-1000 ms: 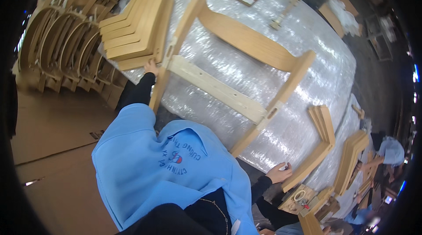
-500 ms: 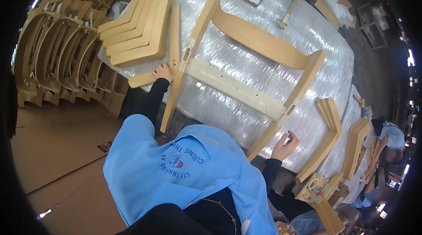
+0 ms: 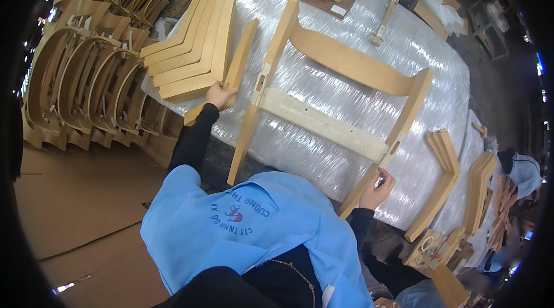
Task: The person assembles wooden chair frames by hand. They pick up curved wooden pieces, align them with the frame, and use a small tool to mark or adjust joints. The person repeats this process for multiple chair frames on a bubble-wrapped table.
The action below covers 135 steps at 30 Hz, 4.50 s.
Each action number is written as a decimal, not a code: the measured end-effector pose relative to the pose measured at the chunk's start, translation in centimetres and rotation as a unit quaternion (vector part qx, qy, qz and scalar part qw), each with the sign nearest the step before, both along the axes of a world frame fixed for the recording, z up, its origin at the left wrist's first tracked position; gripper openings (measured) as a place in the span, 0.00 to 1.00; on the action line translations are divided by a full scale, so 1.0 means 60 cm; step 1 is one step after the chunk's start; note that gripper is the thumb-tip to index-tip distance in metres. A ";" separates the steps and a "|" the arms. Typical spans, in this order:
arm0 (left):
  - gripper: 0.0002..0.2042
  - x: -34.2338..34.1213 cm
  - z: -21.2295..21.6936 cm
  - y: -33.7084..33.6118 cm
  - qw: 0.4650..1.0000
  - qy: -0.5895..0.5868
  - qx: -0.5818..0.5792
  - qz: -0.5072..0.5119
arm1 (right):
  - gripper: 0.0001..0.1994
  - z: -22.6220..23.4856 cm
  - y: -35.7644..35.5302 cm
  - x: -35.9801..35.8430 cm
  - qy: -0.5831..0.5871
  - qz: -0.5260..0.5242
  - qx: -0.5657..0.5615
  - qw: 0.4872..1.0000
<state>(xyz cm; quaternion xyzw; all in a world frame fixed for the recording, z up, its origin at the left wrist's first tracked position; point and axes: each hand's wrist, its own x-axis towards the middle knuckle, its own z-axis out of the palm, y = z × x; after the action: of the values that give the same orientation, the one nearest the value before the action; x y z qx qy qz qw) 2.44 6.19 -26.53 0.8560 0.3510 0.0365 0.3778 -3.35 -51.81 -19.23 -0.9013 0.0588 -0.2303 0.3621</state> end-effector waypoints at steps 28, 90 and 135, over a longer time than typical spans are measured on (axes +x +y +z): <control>0.26 -0.017 0.446 -0.152 0.593 -0.763 -0.244 -0.080 | 0.05 0.184 0.176 0.044 -0.013 0.143 0.180 0.973; 0.28 -0.008 0.321 -0.127 0.796 -0.533 0.103 -0.268 | 0.18 0.097 0.629 0.256 -0.030 0.592 -0.322 0.738; 0.22 0.191 0.669 -0.580 0.499 -0.343 0.485 -0.631 | 0.36 0.294 -0.198 0.049 -0.098 0.383 0.532 0.749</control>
<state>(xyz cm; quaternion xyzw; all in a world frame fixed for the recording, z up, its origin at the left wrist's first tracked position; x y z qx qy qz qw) 13.92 -28.59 13.63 0.8196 -0.5119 0.2433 -0.0833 -0.43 -63.68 -1.58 -0.4828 -0.2138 -0.0911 0.8444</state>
